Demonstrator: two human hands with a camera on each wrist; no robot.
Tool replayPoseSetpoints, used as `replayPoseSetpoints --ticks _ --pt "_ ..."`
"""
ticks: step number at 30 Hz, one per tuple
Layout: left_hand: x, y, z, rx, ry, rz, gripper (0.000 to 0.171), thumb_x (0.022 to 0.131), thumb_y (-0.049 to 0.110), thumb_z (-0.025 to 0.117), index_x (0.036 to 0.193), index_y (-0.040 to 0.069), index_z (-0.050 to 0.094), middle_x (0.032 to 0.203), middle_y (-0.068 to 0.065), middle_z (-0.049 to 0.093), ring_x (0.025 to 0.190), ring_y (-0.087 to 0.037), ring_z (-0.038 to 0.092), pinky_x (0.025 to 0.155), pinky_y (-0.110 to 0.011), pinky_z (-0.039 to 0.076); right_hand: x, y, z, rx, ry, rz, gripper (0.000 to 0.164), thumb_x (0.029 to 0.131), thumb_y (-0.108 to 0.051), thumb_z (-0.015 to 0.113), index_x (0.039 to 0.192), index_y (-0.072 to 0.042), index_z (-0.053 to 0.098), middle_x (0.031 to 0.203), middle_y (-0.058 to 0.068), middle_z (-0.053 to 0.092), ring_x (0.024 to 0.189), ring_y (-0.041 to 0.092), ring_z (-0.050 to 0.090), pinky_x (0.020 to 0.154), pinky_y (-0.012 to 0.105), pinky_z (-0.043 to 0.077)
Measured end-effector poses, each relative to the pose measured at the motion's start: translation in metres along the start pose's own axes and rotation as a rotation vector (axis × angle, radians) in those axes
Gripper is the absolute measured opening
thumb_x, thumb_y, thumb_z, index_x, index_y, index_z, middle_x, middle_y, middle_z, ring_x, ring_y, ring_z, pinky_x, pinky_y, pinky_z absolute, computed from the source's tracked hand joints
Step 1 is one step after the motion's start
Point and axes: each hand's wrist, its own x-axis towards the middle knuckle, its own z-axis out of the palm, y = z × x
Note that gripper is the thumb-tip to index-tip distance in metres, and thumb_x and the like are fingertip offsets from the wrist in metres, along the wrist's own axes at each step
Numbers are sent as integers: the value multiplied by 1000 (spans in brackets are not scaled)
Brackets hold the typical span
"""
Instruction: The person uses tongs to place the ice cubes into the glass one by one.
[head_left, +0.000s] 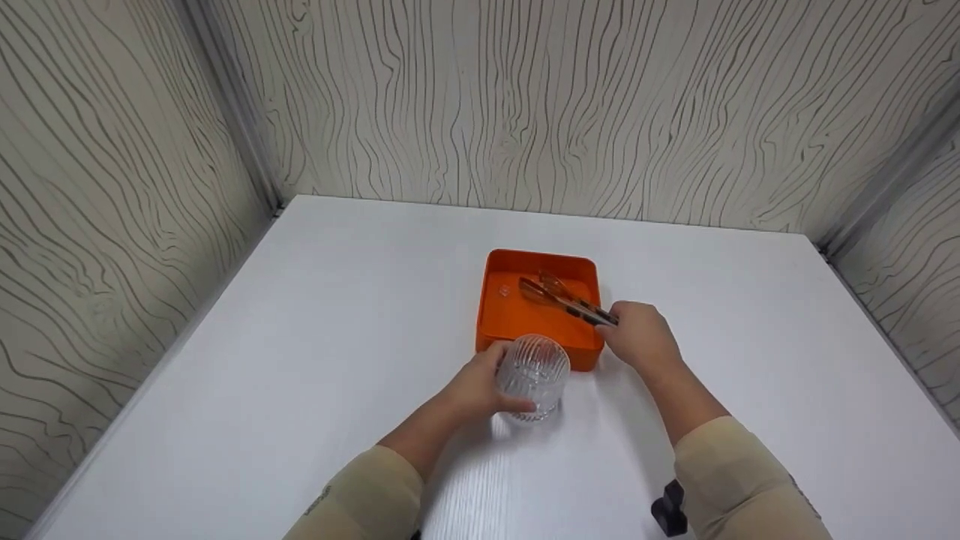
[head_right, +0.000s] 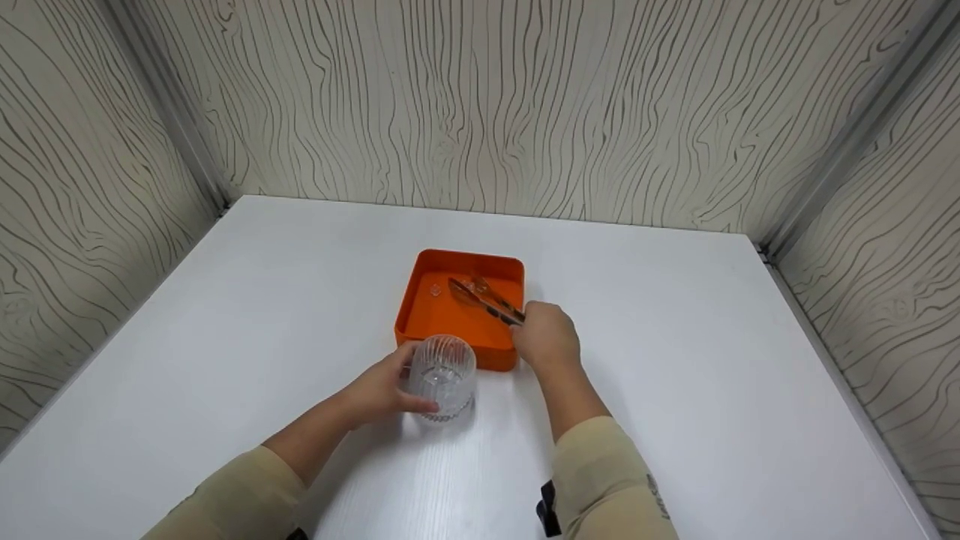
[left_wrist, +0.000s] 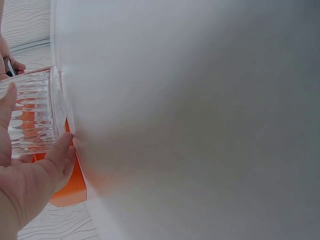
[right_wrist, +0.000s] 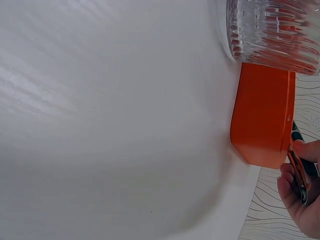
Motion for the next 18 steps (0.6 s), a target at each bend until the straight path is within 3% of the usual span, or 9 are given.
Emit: replayPoseSetpoints --ticks 8,18 --pt "0 0 0 -6 -2 34 77 63 31 83 127 24 42 125 3 51 117 -22 46 101 -49 36 -1 1 0 9 1 1 20 88 -22 59 96 -5 62 82 9 59 73 23 51 64 29 47" --pt "0 2 1 22 4 -24 77 63 32 83 127 28 41 127 4 49 119 -22 45 100 -49 37 -3 2 1 -73 69 -68 14 88 -18 58 86 -6 63 72 6 58 65 22 49 57 28 43"
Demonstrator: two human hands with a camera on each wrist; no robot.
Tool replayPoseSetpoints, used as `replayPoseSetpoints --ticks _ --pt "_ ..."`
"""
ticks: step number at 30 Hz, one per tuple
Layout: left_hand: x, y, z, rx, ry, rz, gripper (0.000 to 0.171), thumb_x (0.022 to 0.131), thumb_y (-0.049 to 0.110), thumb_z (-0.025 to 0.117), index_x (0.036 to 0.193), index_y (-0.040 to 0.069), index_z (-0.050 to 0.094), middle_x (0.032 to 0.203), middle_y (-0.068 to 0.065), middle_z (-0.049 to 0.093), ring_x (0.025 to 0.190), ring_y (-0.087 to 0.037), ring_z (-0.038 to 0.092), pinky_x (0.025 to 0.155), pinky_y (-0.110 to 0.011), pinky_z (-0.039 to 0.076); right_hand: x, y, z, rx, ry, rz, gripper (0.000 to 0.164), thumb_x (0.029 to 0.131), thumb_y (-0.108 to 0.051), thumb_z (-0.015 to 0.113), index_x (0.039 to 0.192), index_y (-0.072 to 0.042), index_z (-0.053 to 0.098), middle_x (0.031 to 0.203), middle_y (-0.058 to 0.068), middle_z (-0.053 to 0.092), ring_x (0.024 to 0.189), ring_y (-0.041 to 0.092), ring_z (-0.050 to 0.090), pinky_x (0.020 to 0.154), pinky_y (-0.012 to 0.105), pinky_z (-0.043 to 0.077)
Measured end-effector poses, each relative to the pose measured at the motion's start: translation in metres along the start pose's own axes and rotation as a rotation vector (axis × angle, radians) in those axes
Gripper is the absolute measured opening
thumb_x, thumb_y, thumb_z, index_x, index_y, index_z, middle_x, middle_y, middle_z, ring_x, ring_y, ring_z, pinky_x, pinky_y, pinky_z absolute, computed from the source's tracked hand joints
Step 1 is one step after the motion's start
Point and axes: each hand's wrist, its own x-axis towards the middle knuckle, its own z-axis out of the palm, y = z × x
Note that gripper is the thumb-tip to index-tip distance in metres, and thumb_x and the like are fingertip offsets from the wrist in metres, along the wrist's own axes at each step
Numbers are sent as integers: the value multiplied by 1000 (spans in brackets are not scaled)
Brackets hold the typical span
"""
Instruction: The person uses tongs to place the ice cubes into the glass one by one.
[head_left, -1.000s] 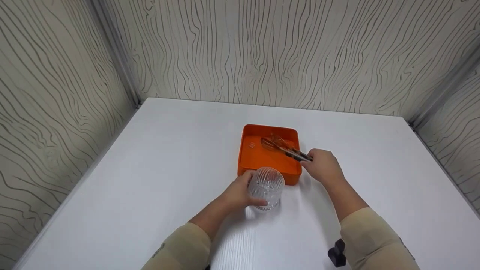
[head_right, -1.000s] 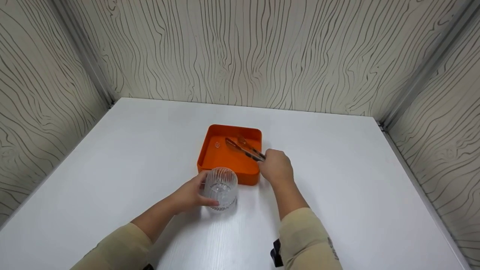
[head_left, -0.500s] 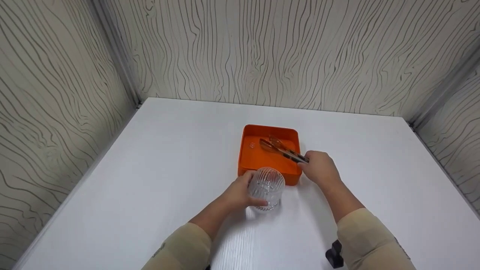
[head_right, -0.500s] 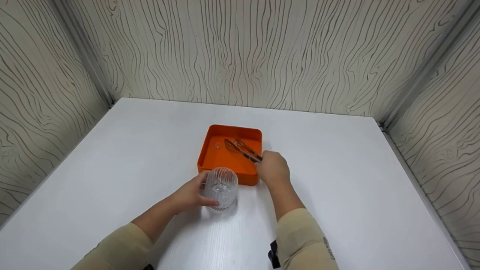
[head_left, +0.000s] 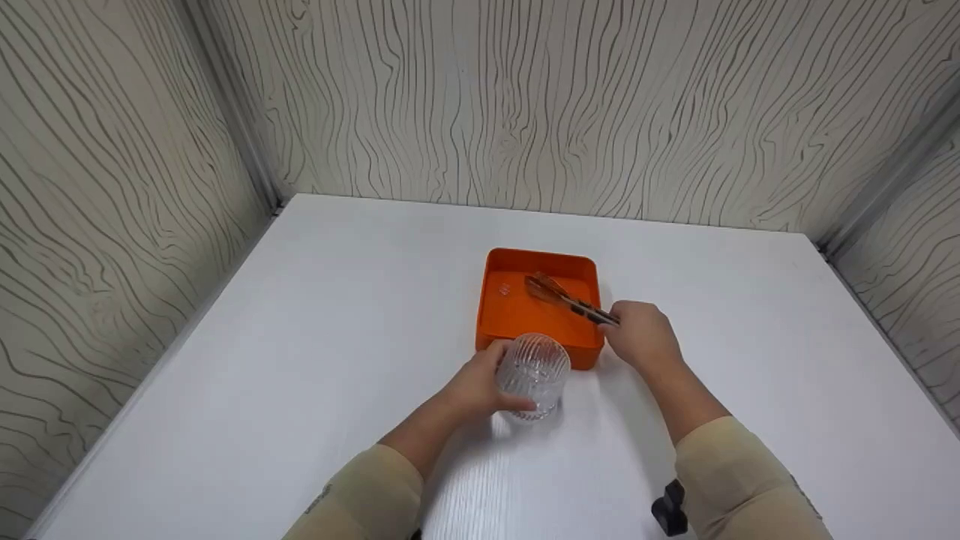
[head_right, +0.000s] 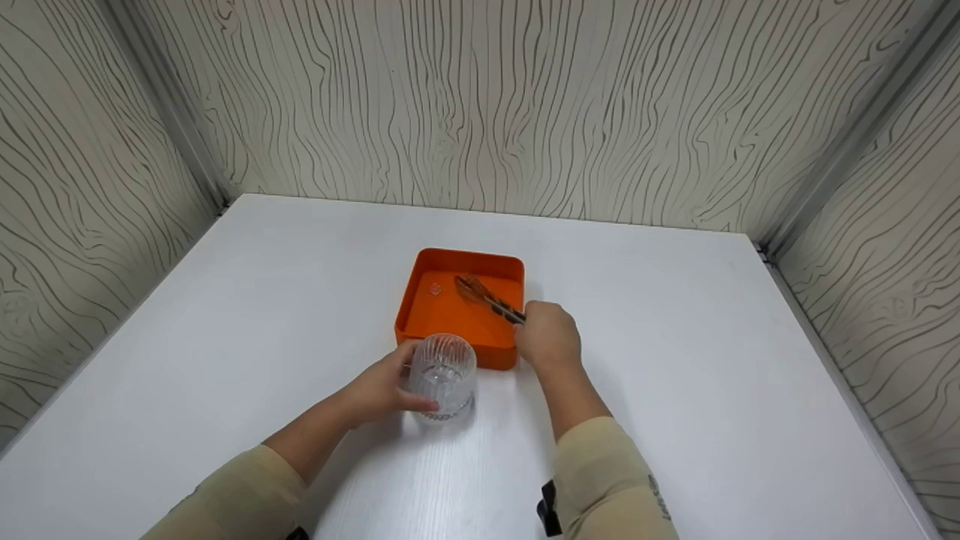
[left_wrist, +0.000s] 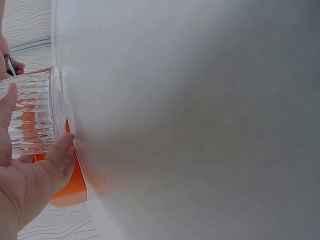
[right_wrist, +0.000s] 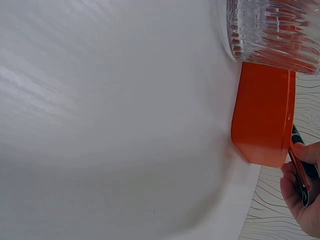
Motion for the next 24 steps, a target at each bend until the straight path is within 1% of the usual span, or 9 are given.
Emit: replayPoseSetpoints --ticks 5,12,16,20,24 --pt "1 -1 0 0 -3 4 78 63 33 83 128 27 40 127 5 49 119 -22 45 100 -49 36 -1 -1 -3 -26 -1 -3 13 88 -17 59 86 -5 63 71 7 57 65 22 49 56 29 43" --pt "2 -2 -1 2 -3 38 78 63 32 83 127 24 41 126 3 50 118 -22 45 101 -48 36 -2 -1 -9 -38 5 -24 13 88 -17 59 88 -5 63 71 7 58 65 23 49 57 30 43" --pt "2 -2 -2 7 -6 32 78 63 33 83 128 25 41 127 3 49 118 -22 45 101 -48 36 -3 1 -14 -38 11 -26 14 88 -17 59 87 -4 64 70 7 58 64 23 49 57 31 43" --pt "1 -1 -1 -1 -5 36 78 63 32 83 127 24 41 127 3 50 118 -22 45 101 -48 36 -3 4 -18 -35 12 -29 16 88 -19 60 91 -4 64 73 8 59 67 24 50 59 32 45" --pt "2 -2 0 -10 -1 3 78 63 32 83 127 28 41 127 4 49 120 -22 44 100 -49 36 -4 9 -24 -34 33 -56 17 88 -20 60 91 -4 64 74 7 60 68 24 50 58 32 44"
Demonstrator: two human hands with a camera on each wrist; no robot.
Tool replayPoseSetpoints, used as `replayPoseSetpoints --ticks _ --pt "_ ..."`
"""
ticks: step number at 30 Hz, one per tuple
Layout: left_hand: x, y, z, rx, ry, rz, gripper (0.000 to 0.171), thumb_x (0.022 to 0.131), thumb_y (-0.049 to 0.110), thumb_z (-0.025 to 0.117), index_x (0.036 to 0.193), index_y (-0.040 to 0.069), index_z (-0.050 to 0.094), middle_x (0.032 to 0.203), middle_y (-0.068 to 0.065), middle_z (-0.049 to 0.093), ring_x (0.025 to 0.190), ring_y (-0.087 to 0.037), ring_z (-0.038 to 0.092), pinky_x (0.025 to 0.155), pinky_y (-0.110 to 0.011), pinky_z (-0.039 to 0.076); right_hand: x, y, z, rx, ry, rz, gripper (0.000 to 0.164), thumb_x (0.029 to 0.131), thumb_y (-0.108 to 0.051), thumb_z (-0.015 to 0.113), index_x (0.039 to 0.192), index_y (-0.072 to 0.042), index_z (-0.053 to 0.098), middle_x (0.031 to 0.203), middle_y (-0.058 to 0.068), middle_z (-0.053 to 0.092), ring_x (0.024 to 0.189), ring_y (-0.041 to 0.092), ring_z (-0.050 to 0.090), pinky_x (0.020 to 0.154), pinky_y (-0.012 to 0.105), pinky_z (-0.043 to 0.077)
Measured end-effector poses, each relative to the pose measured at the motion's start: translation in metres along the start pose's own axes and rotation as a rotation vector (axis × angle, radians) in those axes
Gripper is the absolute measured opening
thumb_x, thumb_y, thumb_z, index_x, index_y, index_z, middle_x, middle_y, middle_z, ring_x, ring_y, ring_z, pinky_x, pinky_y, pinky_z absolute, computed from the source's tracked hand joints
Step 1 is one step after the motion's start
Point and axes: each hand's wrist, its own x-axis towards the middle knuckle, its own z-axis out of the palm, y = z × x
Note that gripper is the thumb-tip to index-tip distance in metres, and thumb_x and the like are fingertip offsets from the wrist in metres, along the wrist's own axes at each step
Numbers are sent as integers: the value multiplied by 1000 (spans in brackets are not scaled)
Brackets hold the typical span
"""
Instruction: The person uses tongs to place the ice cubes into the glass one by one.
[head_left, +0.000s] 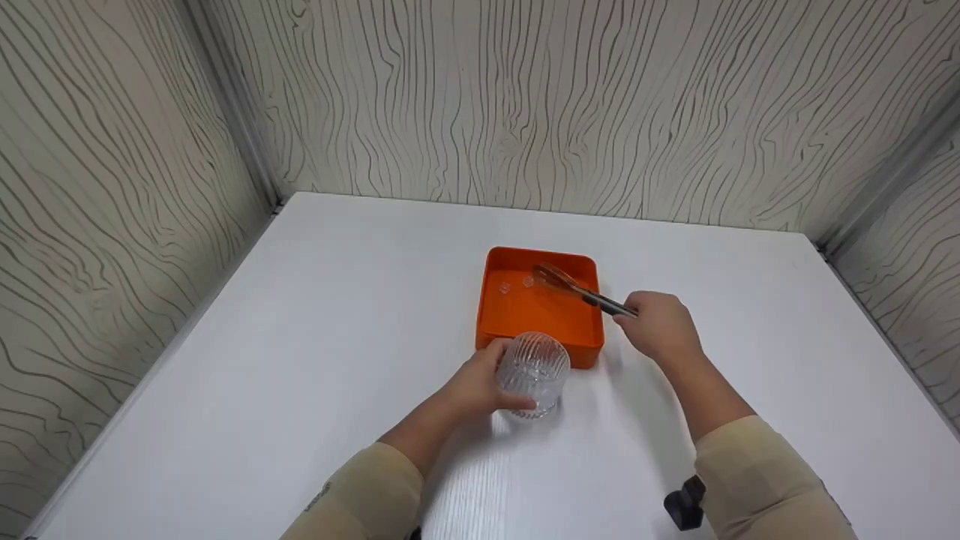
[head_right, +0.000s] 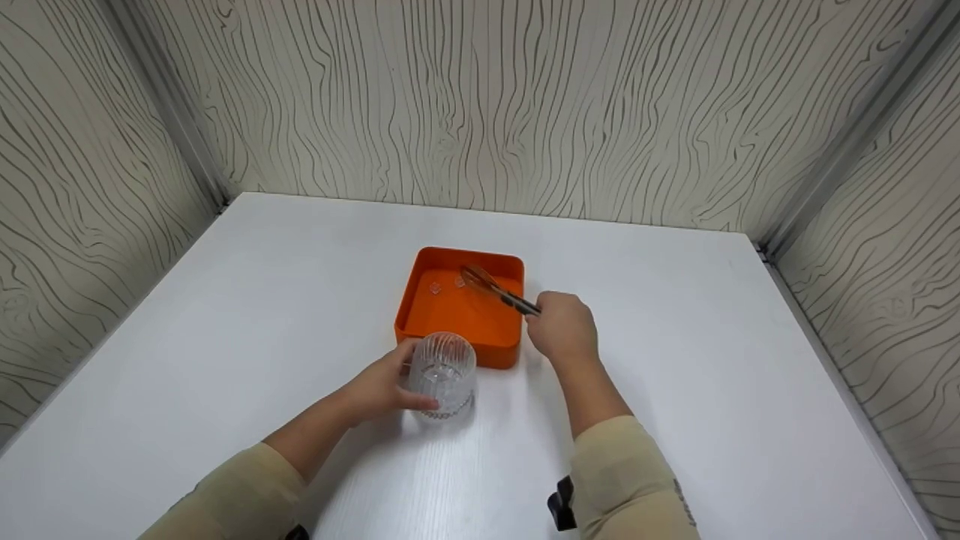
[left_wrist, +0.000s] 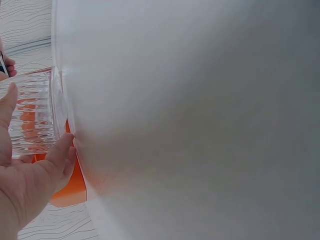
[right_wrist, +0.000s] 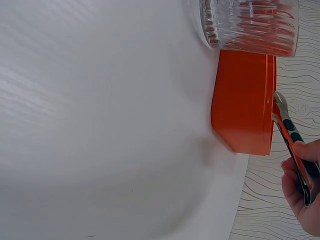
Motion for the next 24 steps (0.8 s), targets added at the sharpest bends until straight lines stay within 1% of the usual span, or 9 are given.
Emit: replayPoseSetpoints --ticks 3,4,10,18,24 --pt "1 -1 1 -2 2 -36 78 63 33 83 127 33 40 128 6 48 121 -21 43 100 -50 36 -2 3 -5 4 17 -24 15 88 -19 59 88 -4 64 73 7 60 67 24 50 57 32 43" --pt "1 -1 2 -5 4 -38 78 62 34 83 127 33 40 128 6 48 121 -22 43 100 -51 36 -3 3 -7 7 18 -28 15 88 -19 59 88 -4 64 73 7 60 68 24 49 57 32 42" --pt "1 -1 1 -16 3 -29 77 63 33 83 127 32 41 127 7 48 121 -21 43 100 -51 35 -10 9 -19 9 33 -61 12 87 -18 60 86 -6 64 72 5 60 68 23 49 56 31 41" --pt "0 1 1 -27 1 -35 76 62 33 83 126 32 41 126 7 49 120 -21 44 101 -50 35 -25 12 -36 62 44 -98 11 86 -18 61 86 -9 66 69 3 56 67 22 47 54 29 38" --pt "1 0 2 -16 7 -33 77 62 34 83 126 32 41 127 6 48 120 -21 44 100 -50 36 -38 11 -47 102 12 -97 10 86 -19 62 85 -10 66 69 3 56 68 22 47 54 29 38"
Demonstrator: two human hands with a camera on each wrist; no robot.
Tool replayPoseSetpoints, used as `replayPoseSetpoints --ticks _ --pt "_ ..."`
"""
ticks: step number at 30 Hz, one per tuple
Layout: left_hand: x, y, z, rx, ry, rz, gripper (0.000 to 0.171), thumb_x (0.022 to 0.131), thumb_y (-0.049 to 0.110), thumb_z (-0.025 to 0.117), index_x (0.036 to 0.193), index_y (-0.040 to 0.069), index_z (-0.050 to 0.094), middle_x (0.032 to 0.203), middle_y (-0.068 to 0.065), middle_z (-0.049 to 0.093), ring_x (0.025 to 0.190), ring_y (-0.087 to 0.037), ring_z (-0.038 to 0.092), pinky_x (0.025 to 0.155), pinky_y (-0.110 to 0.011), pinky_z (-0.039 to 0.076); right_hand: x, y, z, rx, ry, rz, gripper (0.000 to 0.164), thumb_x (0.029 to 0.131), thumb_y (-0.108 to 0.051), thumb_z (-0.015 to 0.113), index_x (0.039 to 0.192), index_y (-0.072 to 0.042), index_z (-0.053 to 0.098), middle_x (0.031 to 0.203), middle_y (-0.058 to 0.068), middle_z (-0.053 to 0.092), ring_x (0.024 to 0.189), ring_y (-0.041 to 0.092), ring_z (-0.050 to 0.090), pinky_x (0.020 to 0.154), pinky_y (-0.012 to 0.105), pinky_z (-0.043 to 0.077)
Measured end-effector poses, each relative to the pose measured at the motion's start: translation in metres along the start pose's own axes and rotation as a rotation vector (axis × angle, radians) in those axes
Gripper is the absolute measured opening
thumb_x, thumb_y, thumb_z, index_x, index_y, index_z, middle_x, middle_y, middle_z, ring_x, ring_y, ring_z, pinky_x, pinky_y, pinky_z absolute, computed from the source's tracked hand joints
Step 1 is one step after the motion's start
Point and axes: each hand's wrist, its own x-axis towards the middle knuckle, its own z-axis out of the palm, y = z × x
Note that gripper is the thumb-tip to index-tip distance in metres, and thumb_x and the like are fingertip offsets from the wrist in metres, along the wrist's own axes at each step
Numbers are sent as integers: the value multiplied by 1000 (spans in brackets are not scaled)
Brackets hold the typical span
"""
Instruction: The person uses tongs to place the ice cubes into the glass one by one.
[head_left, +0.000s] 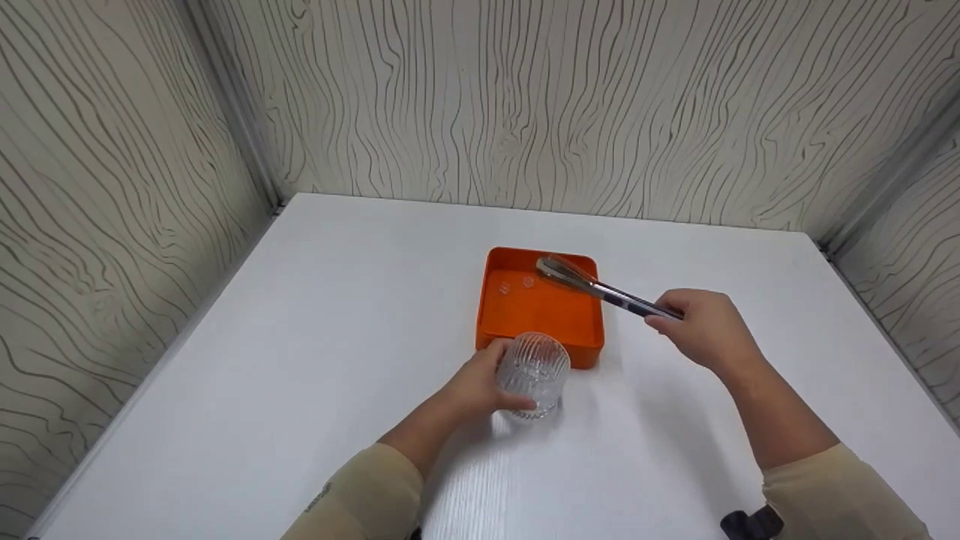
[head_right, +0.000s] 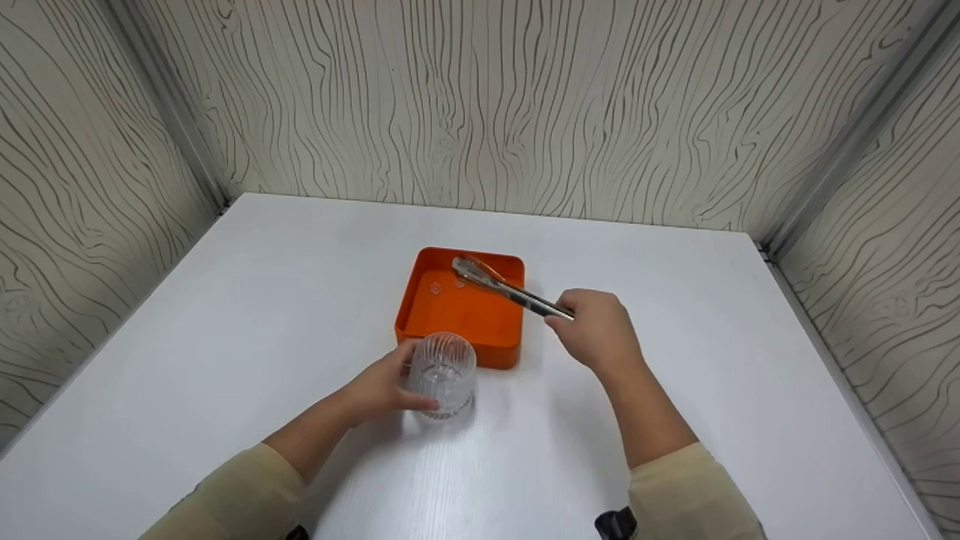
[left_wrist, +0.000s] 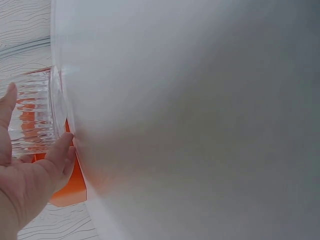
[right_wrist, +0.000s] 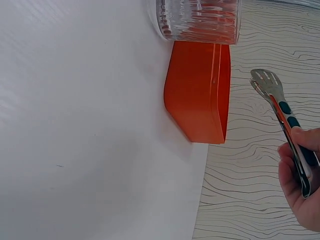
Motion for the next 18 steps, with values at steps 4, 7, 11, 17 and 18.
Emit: replayPoseSetpoints --ticks 4,7,11,17,18 --pt "0 -1 0 5 1 3 77 62 33 83 126 31 41 127 6 49 119 -21 44 99 -50 36 -10 0 -4 9 -3 -16 7 85 -18 63 84 -12 66 68 2 57 68 21 47 54 29 38" --pt "0 0 0 6 2 7 77 62 32 84 127 30 41 127 6 49 119 -22 45 99 -51 37 -17 2 -5 19 3 -49 5 84 -17 64 83 -13 66 67 1 57 66 20 47 54 29 38" --pt "0 0 1 12 5 1 77 63 32 84 127 29 41 127 5 49 120 -22 44 99 -51 37 -25 2 -6 18 -19 -65 5 83 -19 66 83 -14 67 67 0 56 66 19 47 54 29 38" --pt "1 1 1 19 12 -22 77 62 33 83 126 30 41 127 5 49 120 -22 44 100 -51 36 -34 2 -9 18 -46 -80 7 83 -20 66 85 -13 66 67 -1 55 66 18 47 54 30 38" --pt "1 2 1 20 12 -24 77 62 33 83 126 31 41 127 5 49 120 -22 44 100 -51 36 -36 2 -9 19 -47 -84 6 83 -20 67 84 -14 66 66 -1 55 65 18 47 54 30 38"
